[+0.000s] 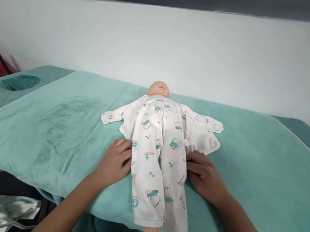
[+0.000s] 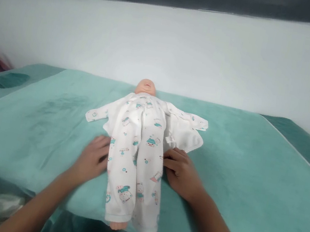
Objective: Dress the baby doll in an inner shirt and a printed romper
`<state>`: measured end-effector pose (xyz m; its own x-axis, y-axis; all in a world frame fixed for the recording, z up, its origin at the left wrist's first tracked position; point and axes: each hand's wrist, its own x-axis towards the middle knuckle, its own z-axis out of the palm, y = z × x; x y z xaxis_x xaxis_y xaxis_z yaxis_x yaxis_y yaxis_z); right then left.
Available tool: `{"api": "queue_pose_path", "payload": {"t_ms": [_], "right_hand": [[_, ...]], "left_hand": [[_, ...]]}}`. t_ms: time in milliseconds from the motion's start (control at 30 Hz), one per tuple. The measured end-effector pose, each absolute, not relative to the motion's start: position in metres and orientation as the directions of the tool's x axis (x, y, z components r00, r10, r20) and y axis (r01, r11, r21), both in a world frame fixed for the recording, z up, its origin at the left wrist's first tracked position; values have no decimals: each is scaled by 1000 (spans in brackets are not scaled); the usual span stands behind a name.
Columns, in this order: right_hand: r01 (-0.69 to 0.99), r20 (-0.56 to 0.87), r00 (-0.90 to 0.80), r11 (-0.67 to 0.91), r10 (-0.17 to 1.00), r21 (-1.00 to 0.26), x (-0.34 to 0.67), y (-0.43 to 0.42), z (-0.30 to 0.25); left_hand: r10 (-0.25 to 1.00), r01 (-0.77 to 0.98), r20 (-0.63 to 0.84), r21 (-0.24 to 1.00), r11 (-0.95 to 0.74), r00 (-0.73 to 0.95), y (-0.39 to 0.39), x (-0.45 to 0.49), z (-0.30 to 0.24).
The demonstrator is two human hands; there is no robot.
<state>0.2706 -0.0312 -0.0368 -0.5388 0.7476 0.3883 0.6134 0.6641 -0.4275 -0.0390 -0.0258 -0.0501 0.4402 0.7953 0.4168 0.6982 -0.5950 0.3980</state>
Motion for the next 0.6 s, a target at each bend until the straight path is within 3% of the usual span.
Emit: {"api": "queue_pose_path", "payload": {"t_ms": [133,233,333,467,533,600], "right_hand": [[586,356,-382,521,853,-621,275,-28,-35],[699,406,-79,341,910,-628,291,-12,-39],[834,459,176,115,871,-539,317,13,-46],[876,347,328,-145,879,-460,337,44,-46],[870,274,350,-202,896,-450,338,55,-42],[846,210,381,-249,900,-471,335,64,-38]], "left_hand": [[927,666,376,690,-286,9,-7,-49,-48],[917,735,310,678,-29,-250,15,-54,-48],[935,826,239,556,89,-261,32,-52,-47],[951,867,162,473,159,-263,39,-45,-43],[947,817,139,551,168,-289,36,-44,-42],[932,680,144,721,132,-333,31,-46,-41]]}}
